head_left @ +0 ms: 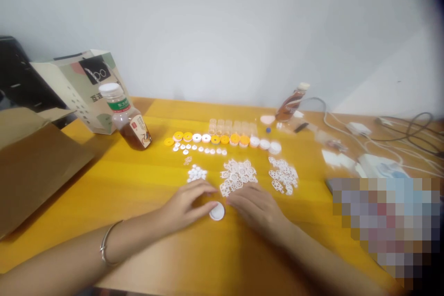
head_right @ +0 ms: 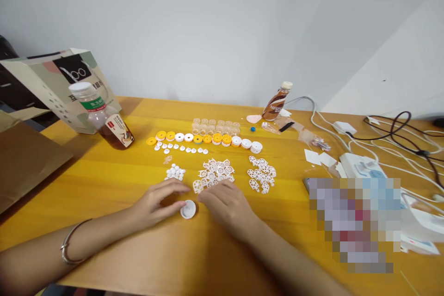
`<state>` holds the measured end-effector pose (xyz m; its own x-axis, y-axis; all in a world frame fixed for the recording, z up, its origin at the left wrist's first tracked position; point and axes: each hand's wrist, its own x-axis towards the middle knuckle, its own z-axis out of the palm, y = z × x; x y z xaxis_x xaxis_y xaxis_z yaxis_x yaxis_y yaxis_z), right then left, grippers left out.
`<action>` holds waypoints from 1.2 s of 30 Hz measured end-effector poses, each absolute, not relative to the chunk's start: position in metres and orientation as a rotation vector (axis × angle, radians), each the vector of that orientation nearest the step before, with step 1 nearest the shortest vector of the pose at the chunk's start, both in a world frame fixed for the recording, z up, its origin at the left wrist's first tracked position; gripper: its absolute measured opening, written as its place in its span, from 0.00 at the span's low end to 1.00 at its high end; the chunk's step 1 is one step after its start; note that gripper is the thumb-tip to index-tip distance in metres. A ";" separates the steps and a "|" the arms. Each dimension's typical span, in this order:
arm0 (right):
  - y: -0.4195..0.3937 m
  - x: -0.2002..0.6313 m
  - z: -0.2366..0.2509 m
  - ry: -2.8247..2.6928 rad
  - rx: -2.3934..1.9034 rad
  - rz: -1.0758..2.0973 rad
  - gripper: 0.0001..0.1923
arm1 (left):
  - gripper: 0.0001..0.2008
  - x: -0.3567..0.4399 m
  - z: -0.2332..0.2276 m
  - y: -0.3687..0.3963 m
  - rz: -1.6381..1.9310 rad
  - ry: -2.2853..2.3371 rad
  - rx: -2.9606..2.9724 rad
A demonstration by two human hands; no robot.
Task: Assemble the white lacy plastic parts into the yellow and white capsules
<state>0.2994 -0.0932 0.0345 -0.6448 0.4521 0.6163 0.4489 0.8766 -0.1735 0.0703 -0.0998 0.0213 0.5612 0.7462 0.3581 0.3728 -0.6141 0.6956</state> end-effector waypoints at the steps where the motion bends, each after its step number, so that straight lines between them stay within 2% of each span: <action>1: -0.096 0.296 0.035 -2.388 -0.621 0.020 0.08 | 0.12 0.071 0.022 -0.099 0.896 0.901 2.186; 6: -0.104 0.286 0.041 -2.467 -0.591 0.008 0.08 | 0.08 0.078 0.024 -0.100 0.951 0.938 1.974; 13: -0.105 0.280 0.031 -2.412 -0.573 0.076 0.06 | 0.08 0.083 0.018 -0.099 0.981 0.985 1.758; 19: -0.078 0.306 0.030 -2.146 -0.995 0.114 0.03 | 0.08 0.079 0.016 -0.093 1.070 0.925 1.509; 36: -0.074 0.286 0.013 -2.260 -1.089 0.076 0.04 | 0.08 0.081 0.010 -0.093 1.011 0.949 1.584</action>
